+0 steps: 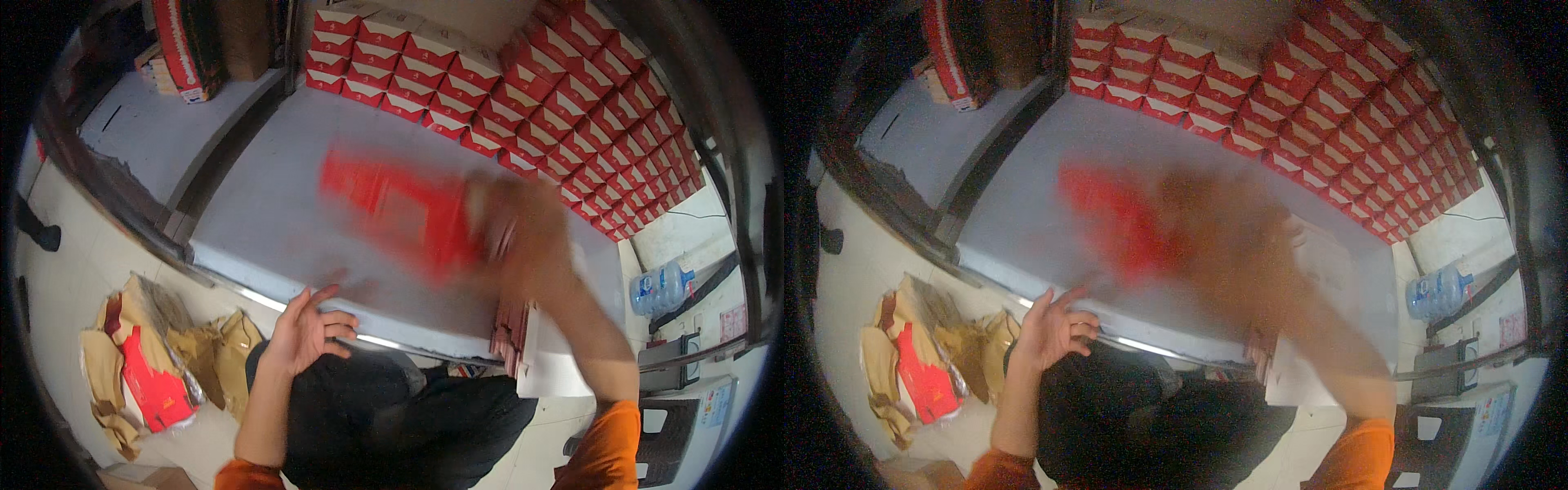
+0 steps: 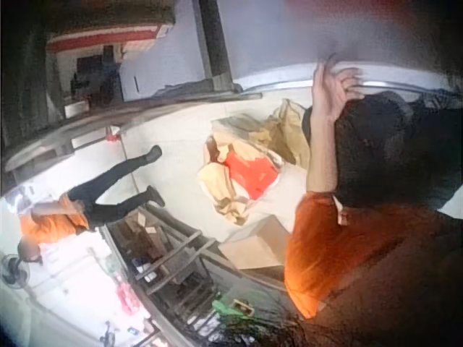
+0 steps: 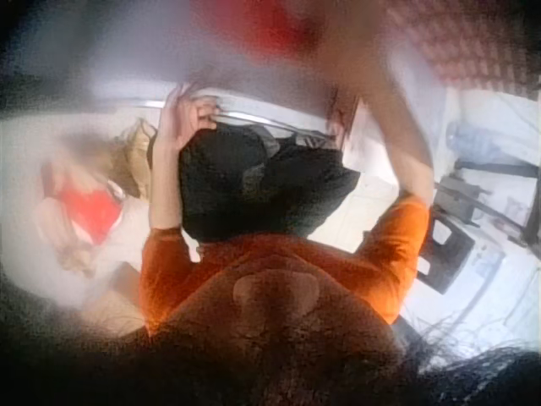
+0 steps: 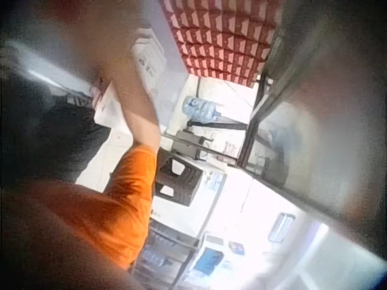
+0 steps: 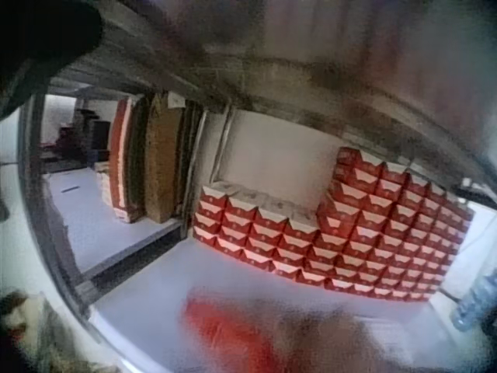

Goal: The person sits on the floor and repeatedly folds flat cardboard pieces into small red and white boxes. They insert the red inner tray into the white outer shell, close the lid, and place the finished box on a nearby shelf. The process is repeated continuously with new flat pieces.

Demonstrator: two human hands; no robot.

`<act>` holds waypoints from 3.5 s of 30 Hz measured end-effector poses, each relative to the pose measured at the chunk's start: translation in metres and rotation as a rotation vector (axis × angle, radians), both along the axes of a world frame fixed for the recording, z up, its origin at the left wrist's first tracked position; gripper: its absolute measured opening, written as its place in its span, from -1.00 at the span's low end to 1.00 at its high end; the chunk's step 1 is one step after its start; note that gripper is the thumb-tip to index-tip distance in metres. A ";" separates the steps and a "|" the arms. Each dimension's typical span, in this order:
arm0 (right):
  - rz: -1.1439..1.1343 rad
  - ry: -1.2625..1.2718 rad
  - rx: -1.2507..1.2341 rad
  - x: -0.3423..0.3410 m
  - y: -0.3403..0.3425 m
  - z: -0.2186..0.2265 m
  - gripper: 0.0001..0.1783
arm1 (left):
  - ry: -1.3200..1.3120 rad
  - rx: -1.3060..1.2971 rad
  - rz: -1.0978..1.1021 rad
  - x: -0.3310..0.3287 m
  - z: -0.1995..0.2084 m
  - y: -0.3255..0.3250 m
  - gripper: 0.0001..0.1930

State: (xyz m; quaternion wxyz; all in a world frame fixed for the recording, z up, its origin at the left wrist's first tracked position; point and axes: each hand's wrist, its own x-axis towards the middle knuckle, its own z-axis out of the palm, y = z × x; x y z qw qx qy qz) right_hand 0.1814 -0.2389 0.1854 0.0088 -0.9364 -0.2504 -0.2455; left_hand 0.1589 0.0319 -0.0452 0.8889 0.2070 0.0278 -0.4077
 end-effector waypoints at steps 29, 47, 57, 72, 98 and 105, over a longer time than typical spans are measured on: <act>-1.853 -0.008 0.198 -0.238 -0.215 -0.134 -0.14 | -0.378 0.694 0.157 -0.011 -0.005 -0.010 -0.57; -1.428 -0.193 0.329 -0.270 -0.255 -0.159 -0.58 | -0.953 0.602 -0.118 -0.165 0.089 -0.150 -0.78; -1.315 -0.547 -0.133 -0.265 -0.230 -0.087 -0.63 | -1.053 0.635 -0.185 -0.182 0.103 -0.159 -0.72; -1.409 0.024 0.588 -0.294 -0.243 -0.147 -0.30 | -2.065 1.124 0.122 -0.162 0.061 -0.264 -0.45; -0.582 0.006 0.984 -0.290 -0.114 -0.060 0.14 | -0.886 0.491 0.102 -0.114 0.139 -0.249 -0.68; -0.167 0.515 1.641 -0.291 -0.169 -0.117 -0.41 | -0.806 0.424 0.029 -0.098 0.073 -0.304 -0.69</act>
